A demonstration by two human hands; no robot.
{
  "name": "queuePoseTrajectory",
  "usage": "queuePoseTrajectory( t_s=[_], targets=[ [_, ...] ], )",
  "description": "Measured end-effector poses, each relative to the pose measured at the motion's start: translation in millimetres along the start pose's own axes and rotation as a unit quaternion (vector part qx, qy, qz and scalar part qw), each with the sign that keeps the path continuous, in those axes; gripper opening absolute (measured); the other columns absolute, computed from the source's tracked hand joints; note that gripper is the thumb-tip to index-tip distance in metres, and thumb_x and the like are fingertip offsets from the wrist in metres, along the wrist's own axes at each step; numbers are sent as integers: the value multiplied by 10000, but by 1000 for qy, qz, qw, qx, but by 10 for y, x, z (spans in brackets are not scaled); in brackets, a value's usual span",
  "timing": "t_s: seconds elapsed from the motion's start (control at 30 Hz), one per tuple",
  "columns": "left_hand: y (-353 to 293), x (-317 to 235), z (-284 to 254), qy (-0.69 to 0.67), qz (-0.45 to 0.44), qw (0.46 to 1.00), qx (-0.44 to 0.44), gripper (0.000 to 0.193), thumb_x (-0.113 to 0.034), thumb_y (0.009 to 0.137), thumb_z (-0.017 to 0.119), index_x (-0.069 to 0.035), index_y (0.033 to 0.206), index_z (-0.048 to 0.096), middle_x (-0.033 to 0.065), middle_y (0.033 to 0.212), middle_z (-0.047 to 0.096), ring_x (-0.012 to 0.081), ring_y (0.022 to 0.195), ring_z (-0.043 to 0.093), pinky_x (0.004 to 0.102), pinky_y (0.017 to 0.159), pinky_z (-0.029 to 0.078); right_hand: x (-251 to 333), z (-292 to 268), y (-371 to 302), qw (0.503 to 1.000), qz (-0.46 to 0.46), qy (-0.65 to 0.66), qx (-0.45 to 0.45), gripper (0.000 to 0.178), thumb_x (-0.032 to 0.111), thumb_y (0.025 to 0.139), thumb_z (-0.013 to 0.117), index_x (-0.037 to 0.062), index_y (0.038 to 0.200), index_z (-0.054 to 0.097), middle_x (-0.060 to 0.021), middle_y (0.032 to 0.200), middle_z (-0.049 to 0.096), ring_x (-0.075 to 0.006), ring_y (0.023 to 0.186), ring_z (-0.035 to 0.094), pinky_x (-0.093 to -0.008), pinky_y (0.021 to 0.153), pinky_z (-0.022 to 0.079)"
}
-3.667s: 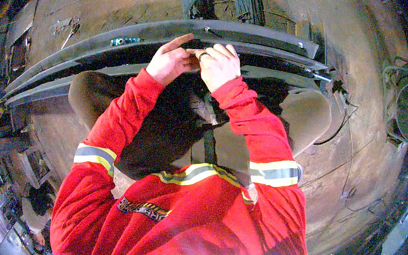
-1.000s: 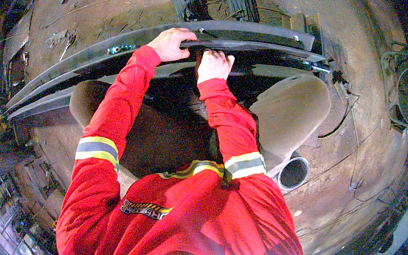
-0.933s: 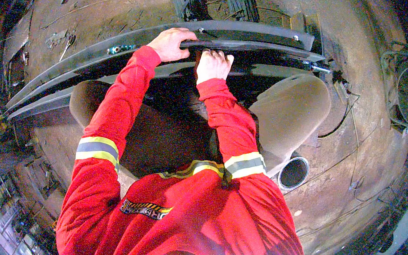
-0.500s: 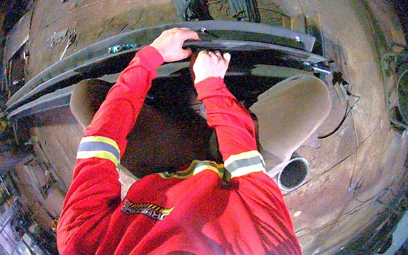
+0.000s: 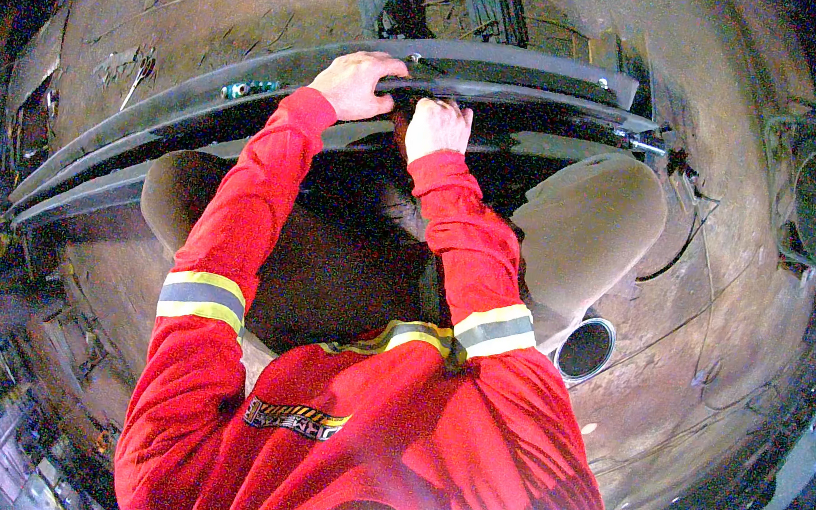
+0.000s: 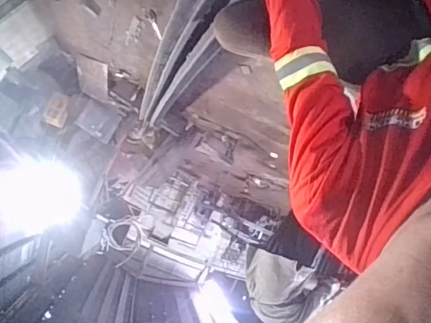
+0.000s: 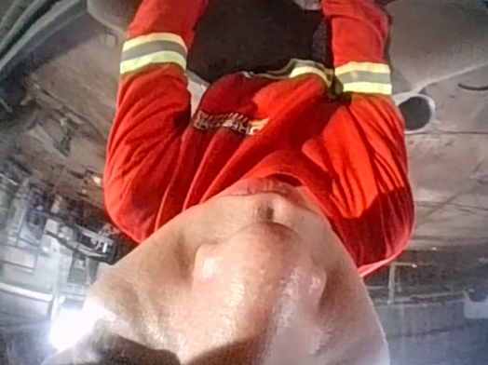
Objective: The person sits on the floor and assembles a curved metal frame by inserting small fasteners into pre-drilled holes. They use a screwdriver to tighten the fasteners and handle a black rubber strip, applying adhesive and fitting it along the frame's edge.
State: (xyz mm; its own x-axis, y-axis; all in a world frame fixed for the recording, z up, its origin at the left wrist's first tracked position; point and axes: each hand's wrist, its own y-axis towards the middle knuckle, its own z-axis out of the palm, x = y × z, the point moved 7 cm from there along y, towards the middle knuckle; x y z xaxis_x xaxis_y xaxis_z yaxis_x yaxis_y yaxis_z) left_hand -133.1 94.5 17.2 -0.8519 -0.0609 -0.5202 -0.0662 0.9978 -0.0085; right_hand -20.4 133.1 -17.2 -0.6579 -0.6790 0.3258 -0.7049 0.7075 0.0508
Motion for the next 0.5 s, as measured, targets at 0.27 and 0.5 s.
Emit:
queuePoseTrajectory(
  t_s=[0.27,0.5],
  targets=[
    [8,0,-3,8,-10,1000,10,325,-203,666,615,-81,966,587,145,958,610,343,937,567,423,822,462,5,-56,26,999,0,-49,-2,137,139,743,508,82,668,608,-104,723,642,-264,775,623,-418,738,427],
    [14,22,12,4,0,1000,2,327,-209,668,611,-81,968,591,143,979,608,338,964,560,418,841,461,-13,-164,-21,996,39,-4,-77,112,116,741,506,72,686,592,-123,698,631,-284,741,621,-434,719,426]
  ],
)
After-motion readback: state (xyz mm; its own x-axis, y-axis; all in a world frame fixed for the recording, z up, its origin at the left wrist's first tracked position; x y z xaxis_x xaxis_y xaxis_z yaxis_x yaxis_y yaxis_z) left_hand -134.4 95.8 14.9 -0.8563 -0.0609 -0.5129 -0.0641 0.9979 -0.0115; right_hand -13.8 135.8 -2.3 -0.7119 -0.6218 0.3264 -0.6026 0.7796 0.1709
